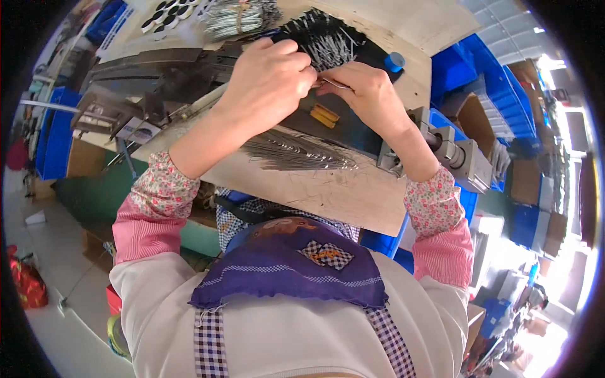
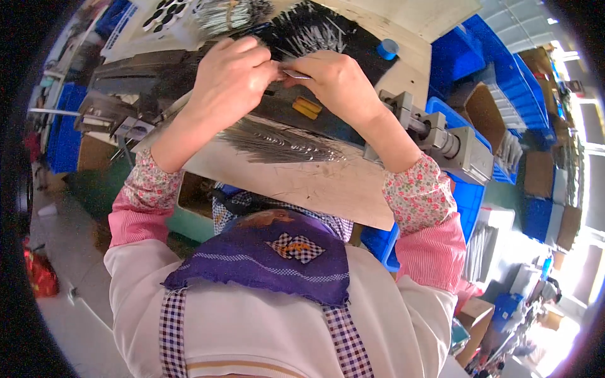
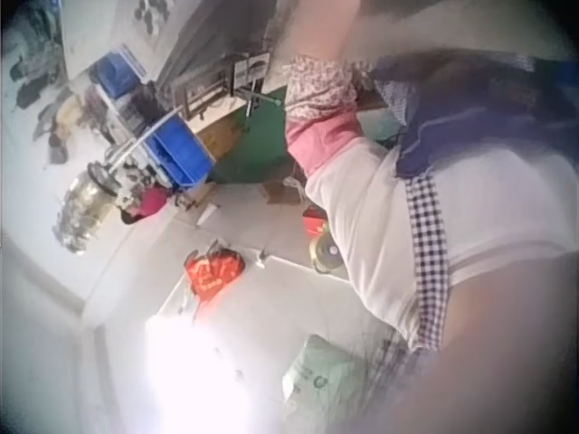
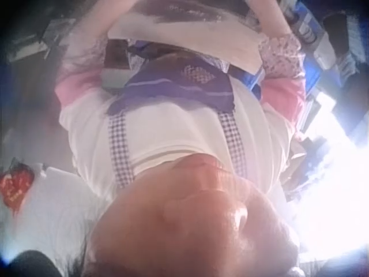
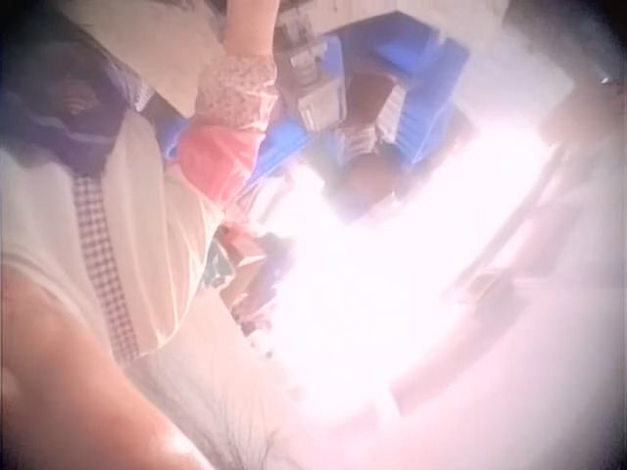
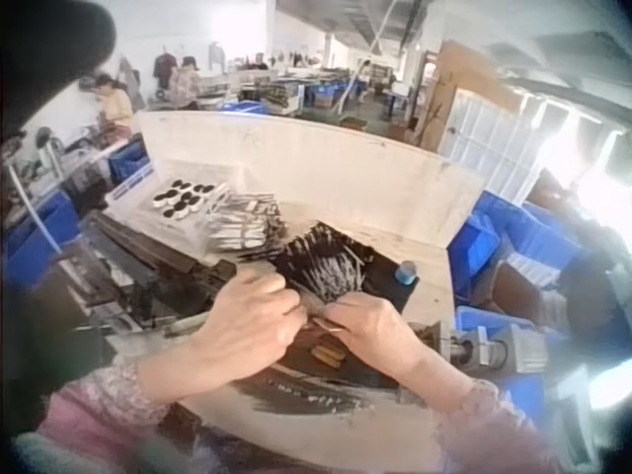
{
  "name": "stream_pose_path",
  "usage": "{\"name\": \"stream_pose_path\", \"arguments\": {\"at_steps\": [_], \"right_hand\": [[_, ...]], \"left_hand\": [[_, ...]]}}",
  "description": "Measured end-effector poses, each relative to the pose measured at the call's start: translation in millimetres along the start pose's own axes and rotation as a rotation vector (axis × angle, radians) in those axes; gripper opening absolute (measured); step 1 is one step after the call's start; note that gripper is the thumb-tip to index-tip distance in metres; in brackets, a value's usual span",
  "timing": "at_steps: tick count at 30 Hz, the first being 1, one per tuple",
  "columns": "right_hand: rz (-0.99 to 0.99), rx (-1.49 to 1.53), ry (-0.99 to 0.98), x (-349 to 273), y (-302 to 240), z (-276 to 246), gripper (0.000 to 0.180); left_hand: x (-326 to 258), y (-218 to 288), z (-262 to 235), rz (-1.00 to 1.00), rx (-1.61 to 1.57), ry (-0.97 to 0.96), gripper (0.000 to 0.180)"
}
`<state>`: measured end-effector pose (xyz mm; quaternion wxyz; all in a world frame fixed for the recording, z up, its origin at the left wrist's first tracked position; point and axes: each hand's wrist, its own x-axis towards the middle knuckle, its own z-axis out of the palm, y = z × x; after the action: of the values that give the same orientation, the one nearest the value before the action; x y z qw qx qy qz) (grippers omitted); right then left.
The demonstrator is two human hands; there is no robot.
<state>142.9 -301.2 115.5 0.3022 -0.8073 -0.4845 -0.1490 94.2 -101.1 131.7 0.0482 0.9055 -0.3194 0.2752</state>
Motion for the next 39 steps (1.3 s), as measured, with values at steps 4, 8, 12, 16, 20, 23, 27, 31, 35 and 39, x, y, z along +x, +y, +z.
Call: {"name": "stream_pose_path", "arguments": {"at_steps": [4,8,12,16,20,23,27,31,35,39], "right_hand": [[0.022,0.165,0.120,12,-3,11,0.015],[0.058,0.049,0.084,18,8,35,0.015],[0.123,0.194,-0.076,21,10,33,0.017],[0.207,0.142,-0.041,27,6,32,0.015],[0.216,0.155,-0.020,27,5,36,0.012],[0.148,0.134,0.018,30,6,38,0.009],[0.234,0.147,-0.086,28,8,38,0.009],[0.212,0.168,-0.088,26,11,38,0.010],[0.198,0.127,-0.112,31,2,41,0.012],[0.168,0.062,-0.061,23,-1,38,0.016]], "left_hand": [[-20,-6,5,0.047,0.107,0.344,0.017],[-77,75,21,-0.823,-1.009,0.487,0.017],[-99,42,38,-1.404,-1.903,0.168,0.042],[-89,-8,21,-0.989,-2.804,0.215,0.056],[-91,-2,12,-0.821,-2.973,0.306,0.057],[-91,-5,11,-0.773,-2.995,0.325,0.060],[-89,-3,19,-0.670,-3.080,0.280,0.067],[-67,6,-3,-0.712,-3.110,0.260,0.065],[-65,51,24,-1.061,-1.794,0.151,0.035],[-82,47,54,-0.942,-1.034,0.018,0.021]]}}
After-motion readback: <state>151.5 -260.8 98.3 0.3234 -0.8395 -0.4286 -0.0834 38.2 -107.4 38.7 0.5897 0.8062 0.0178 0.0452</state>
